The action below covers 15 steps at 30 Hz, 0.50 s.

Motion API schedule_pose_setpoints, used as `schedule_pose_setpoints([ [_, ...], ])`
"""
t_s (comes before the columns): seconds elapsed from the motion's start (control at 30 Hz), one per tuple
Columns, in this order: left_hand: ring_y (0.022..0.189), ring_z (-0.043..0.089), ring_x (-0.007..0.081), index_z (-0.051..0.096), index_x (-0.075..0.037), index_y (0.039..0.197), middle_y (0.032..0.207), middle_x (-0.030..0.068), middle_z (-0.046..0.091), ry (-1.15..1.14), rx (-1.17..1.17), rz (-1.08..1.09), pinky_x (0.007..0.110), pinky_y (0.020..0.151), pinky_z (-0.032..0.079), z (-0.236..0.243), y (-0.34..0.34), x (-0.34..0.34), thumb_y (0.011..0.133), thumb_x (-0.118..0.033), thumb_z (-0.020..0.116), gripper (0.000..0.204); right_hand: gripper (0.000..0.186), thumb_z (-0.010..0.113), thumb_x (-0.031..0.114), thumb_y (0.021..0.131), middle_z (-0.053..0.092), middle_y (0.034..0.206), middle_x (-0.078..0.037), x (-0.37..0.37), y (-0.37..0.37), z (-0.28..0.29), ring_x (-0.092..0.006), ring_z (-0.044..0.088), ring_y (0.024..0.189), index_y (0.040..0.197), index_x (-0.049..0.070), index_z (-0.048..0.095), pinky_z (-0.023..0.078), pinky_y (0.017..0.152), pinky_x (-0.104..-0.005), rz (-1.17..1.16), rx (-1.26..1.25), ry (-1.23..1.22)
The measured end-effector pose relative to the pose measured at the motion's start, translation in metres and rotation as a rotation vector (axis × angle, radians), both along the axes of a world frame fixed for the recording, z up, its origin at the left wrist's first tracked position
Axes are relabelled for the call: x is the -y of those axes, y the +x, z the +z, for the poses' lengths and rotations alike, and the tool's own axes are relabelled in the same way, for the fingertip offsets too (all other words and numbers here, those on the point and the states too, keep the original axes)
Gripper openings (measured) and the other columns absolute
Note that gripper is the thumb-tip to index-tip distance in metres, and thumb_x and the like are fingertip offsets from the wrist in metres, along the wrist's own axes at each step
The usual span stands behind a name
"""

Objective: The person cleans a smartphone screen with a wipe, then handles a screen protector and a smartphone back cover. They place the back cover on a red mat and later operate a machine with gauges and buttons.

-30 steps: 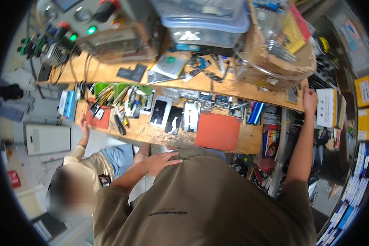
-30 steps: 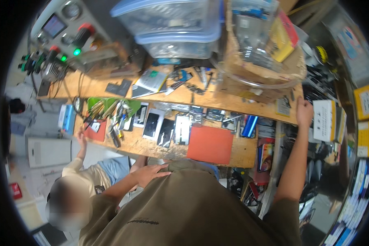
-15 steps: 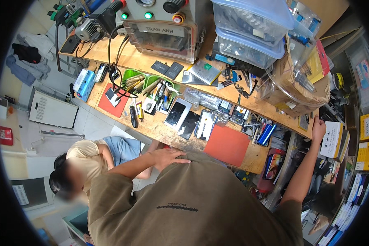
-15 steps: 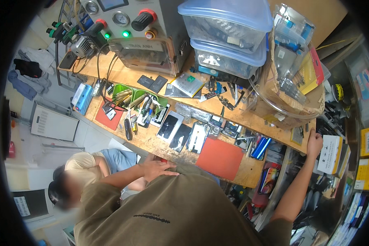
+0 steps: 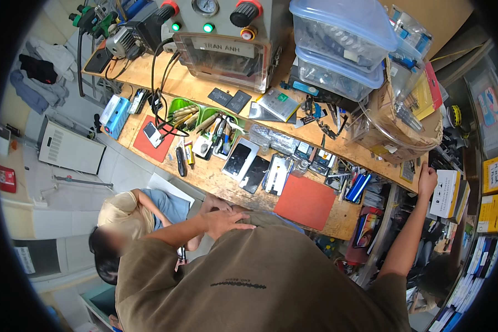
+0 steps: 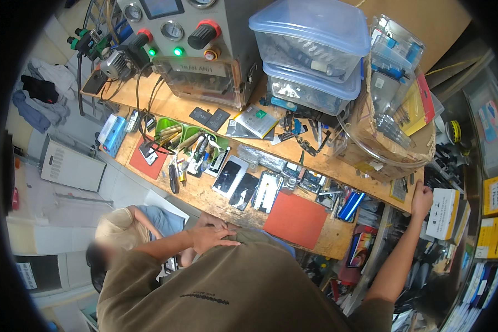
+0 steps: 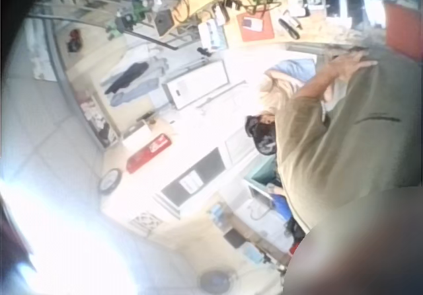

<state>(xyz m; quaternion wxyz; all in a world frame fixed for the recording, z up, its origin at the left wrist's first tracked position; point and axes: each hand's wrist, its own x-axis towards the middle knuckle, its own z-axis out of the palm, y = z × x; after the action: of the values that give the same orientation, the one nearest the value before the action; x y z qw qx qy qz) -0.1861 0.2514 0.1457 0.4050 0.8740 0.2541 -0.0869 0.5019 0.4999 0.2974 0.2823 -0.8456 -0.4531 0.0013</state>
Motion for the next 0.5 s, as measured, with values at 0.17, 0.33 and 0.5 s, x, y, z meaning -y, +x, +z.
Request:
schedule_pose_setpoints([
  [0.17, 0.147, 0.041, 0.0466, 0.015, -0.036, 0.169, 0.166, 0.0234, 0.025, -0.051, -0.022, 0.010, 0.058, 0.115, 0.041, 0.002, 0.002, 0.012, 0.075, -0.045, 0.083, 0.117, 0.056, 0.065, 0.050, 0.098, 0.071, 0.077, -0.019, 0.001, 0.002, -0.003, -0.0326, 0.067, 0.075, 0.084, -0.004, 0.071, 0.050, 0.078, -0.0444, 0.011, -0.044, -0.019],
  [0.33, 0.147, 0.041, 0.0467, 0.016, -0.033, 0.169, 0.166, 0.0240, 0.024, -0.050, 0.026, -0.020, 0.059, 0.112, 0.044, -0.012, -0.004, 0.008, 0.076, -0.042, 0.082, 0.115, 0.056, 0.065, 0.048, 0.099, 0.067, 0.071, -0.017, 0.000, 0.000, -0.004, -0.0299, 0.061, 0.068, 0.079, -0.004, 0.068, 0.049, 0.073, -0.0439, 0.027, -0.012, 0.037],
  [0.5, 0.145, 0.041, 0.0450, 0.019, -0.029, 0.169, 0.165, 0.0241, 0.026, -0.035, 0.048, -0.017, 0.053, 0.115, 0.042, -0.014, 0.004, 0.016, 0.075, -0.038, 0.082, 0.113, 0.054, 0.067, 0.046, 0.098, 0.066, 0.070, -0.017, 0.002, -0.003, -0.003, -0.0299, 0.060, 0.066, 0.079, -0.004, 0.068, 0.049, 0.072, -0.0435, 0.014, 0.016, 0.080],
])
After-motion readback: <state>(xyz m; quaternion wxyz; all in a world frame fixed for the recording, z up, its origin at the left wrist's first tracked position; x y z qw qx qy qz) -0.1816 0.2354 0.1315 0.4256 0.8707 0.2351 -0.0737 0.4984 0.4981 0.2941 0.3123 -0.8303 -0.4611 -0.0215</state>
